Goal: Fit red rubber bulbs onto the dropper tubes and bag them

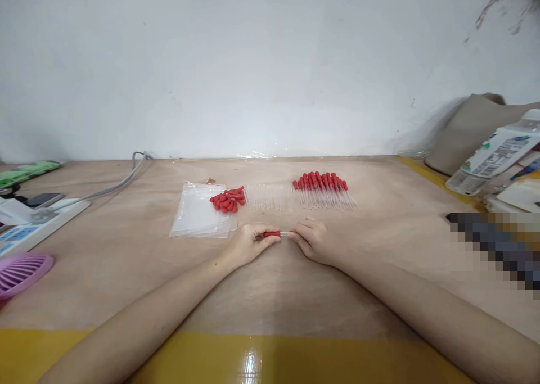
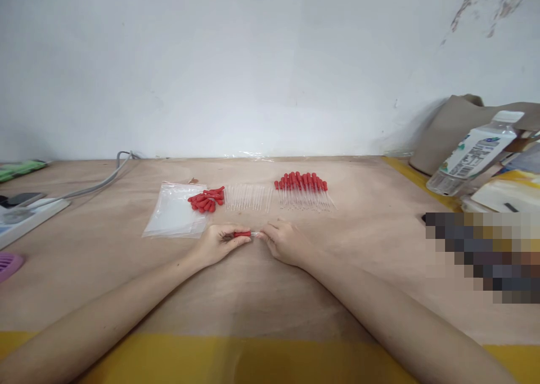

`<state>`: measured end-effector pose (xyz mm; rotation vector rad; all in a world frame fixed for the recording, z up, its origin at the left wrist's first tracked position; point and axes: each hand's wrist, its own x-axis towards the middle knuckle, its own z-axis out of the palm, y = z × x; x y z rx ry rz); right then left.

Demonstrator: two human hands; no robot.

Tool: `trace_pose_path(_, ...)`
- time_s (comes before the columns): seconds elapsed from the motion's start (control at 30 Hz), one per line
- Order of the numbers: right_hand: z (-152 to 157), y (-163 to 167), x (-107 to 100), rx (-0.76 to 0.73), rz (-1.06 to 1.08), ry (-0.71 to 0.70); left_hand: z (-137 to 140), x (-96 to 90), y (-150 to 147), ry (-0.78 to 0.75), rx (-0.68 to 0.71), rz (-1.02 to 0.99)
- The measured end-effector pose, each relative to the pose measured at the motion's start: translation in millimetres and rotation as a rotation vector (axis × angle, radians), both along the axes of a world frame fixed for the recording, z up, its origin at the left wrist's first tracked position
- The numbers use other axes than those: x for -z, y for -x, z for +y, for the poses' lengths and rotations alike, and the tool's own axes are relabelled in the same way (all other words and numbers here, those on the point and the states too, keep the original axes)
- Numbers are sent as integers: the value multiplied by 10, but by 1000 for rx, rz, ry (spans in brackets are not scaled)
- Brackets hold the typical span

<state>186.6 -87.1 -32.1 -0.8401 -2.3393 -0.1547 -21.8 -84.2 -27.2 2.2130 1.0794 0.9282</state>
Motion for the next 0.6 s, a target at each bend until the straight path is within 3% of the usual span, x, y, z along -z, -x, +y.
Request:
trace_pose_path(0.2,-55,-26,-124,69,-124,25,31,-18,28,-91,7,47)
trace_pose_path(0.33,21,-121,-204,195,-75,143,61,-33,58,-218,-104,65)
trace_pose_path(0.5,437,-268,-342,540,226,431,80,-72,56,-227,-42,223)
trace_pose_path(0.6,716,-281,-378,756,313,439,81,-71,50,-215,-11,252)
